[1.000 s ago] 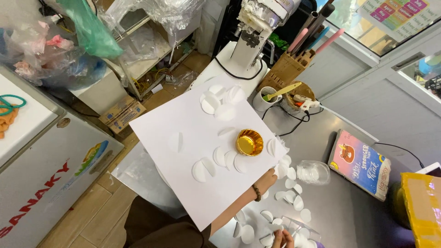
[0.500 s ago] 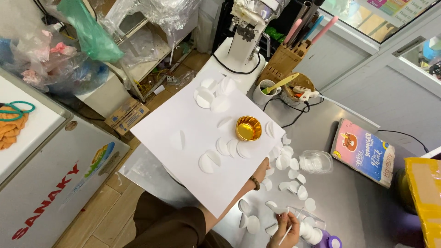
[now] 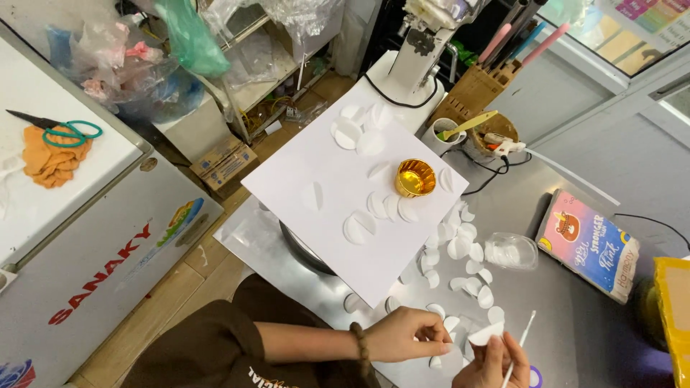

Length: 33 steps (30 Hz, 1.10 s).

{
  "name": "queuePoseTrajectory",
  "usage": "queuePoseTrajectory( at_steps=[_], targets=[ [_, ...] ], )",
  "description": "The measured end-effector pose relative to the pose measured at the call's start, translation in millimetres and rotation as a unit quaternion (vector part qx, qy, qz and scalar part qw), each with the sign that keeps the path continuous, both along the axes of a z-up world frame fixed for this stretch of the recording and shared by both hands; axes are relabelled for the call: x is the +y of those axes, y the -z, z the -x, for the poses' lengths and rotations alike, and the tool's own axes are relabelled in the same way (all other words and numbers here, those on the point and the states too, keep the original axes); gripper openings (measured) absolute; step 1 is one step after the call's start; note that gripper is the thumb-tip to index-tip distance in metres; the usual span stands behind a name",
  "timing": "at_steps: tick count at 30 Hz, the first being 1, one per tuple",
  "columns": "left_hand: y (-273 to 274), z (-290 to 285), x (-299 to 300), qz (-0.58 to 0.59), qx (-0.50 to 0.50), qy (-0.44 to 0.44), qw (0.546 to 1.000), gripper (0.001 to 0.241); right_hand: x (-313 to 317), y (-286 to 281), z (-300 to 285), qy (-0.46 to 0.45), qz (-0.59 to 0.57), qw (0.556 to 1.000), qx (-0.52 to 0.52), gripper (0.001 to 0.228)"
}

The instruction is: Creating white flower petals or leaves by applying adhesive and shaping small white pieces of material.

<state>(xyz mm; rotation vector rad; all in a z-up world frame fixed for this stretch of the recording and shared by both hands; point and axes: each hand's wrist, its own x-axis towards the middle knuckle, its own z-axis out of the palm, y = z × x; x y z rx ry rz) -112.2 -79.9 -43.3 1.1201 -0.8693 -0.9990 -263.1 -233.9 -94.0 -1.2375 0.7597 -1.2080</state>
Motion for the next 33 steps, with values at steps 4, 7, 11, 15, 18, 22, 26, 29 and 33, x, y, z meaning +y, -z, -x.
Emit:
queuePoseTrajectory(
  at_steps=[4, 7, 11, 15, 18, 22, 26, 29, 33],
  targets=[
    [-66.3, -29.0, 31.8, 0.014, -0.001, -0.033, 0.999, 0.024, -5.7, 14.9, 24.1, 0.004, 0.063, 0.997, -0.035, 0.019],
    [-84.4, -43.9, 41.4, 0.076, -0.056, -0.144, 0.985, 0.021, -2.9, 17.6, 20.4, -0.026, 0.068, 0.996, 0.048, 0.021],
    [-97.7, -49.6, 53.3, 0.093, -0.037, -0.196, 0.975, 0.017, 35.4, -34.3, -28.9, -0.083, 0.102, 0.98, 0.15, 0.023],
    [-101.5, -48.0, 62.2, 0.122, -0.036, -0.22, 0.967, 0.017, 57.3, -59.9, -58.7, -0.089, 0.122, 0.979, 0.135, 0.018],
    [-104.2, -45.7, 66.7, 0.116, -0.026, -0.205, 0.971, 0.016, 60.3, -60.8, -63.3, -0.072, 0.134, 0.979, 0.132, 0.018],
    [-100.3, -44.6, 65.9, 0.123, -0.026, -0.19, 0.974, 0.015, 63.9, -54.8, -59.7, -0.039, 0.132, 0.981, 0.139, 0.018],
    [-99.7, -44.4, 65.6, 0.127, -0.027, -0.194, 0.972, 0.013, 72.1, -63.9, -58.5, -0.063, 0.135, 0.983, 0.108, 0.017],
    [-99.9, -45.7, 65.8, 0.126, -0.022, -0.184, 0.975, 0.012, 75.9, -66.2, -59.7, -0.063, 0.126, 0.985, 0.102, 0.017],
    [-99.9, -47.8, 67.3, 0.127, -0.046, -0.181, 0.974, 0.012, 74.0, -56.3, -60.3, -0.054, 0.133, 0.986, 0.087, 0.017]
  ],
)
